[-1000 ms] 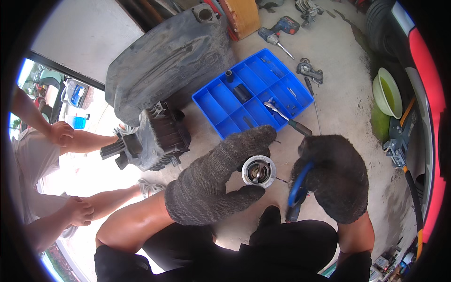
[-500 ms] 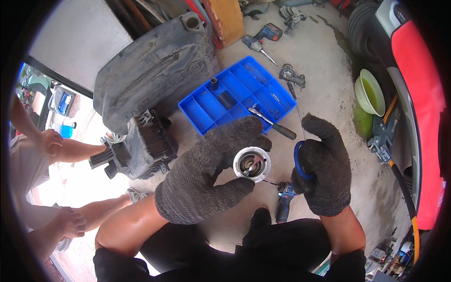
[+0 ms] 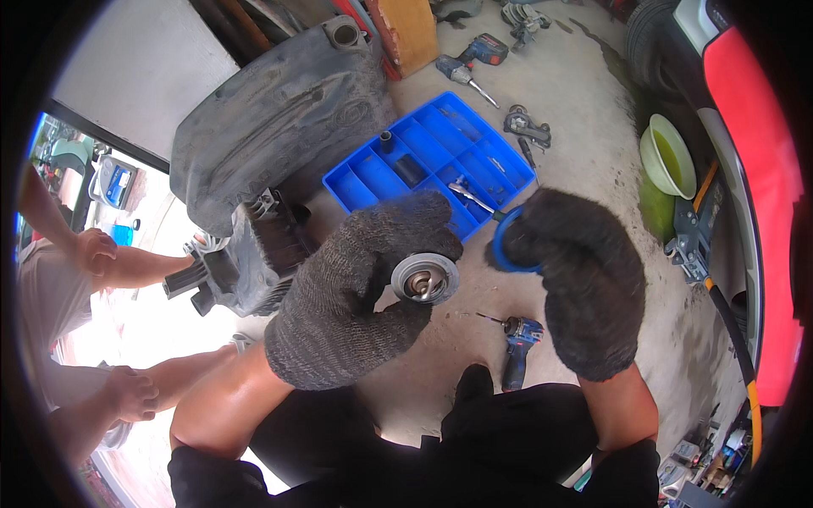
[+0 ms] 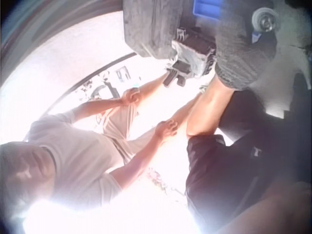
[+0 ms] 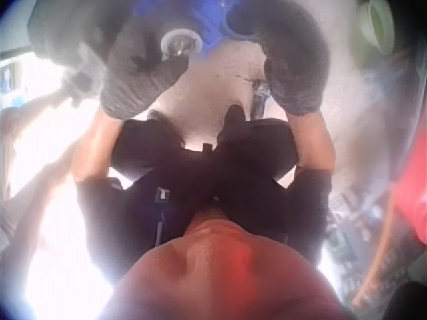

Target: The person cleans a small circular component with a cloth and then uses a blue gasket and a power drill to assemble it while sitting on the floor.

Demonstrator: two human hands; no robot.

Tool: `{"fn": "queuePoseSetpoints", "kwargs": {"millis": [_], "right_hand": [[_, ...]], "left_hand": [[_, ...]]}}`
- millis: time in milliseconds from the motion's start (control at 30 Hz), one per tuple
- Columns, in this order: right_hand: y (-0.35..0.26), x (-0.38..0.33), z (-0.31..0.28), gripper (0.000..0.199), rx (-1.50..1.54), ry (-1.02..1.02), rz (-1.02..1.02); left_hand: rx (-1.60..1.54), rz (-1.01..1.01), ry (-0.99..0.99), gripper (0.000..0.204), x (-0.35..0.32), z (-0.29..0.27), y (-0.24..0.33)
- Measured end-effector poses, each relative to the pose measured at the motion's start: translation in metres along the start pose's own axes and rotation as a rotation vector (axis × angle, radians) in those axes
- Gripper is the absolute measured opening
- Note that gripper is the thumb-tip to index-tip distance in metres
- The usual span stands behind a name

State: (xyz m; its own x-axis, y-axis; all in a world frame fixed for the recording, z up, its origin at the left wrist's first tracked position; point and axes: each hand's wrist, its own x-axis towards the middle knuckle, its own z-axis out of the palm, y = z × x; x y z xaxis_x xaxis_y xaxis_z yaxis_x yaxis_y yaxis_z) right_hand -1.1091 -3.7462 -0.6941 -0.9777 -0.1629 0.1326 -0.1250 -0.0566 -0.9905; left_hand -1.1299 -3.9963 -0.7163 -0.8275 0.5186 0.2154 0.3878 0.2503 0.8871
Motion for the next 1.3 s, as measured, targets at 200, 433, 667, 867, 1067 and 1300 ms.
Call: {"fn": "queuePoseSetpoints", "kwargs": {"millis": [200, 433, 667, 867, 1067, 1300], "right_hand": [[-0.01, -0.008, -0.017, 0.039, 0.323, 0.106, 0.22], [0.002, -0.012, -0.004, 0.04, 0.201, -0.018, 0.145], [-0.029, -0.004, 0.002, 0.034, 0.154, -0.011, 0.541], [-0.013, -0.01, 0.008, 0.036, 0.101, -0.023, 0.385], [0.007, -0.013, 0.001, 0.037, 0.235, -0.044, 0.057], [0.018, -0.007, -0.008, 0.045, -0.098, -0.134, -0.134]], "left_hand": [[-0.169, -0.005, -0.025, 0.07, 0.0, -0.003, 0.007], [-0.321, -0.139, -0.022, 0.06, 0.0, -0.003, 0.014], [-0.529, -0.167, 0.006, 0.068, 0.0, 0.005, 0.005], [-0.399, -0.152, -0.033, 0.066, 0.002, 0.008, 0.002], [-0.777, -0.336, 0.048, 0.066, 0.004, 0.014, 0.006], [-1.052, -0.323, -0.046, 0.055, 0.0, 0.01, -0.003]]}}
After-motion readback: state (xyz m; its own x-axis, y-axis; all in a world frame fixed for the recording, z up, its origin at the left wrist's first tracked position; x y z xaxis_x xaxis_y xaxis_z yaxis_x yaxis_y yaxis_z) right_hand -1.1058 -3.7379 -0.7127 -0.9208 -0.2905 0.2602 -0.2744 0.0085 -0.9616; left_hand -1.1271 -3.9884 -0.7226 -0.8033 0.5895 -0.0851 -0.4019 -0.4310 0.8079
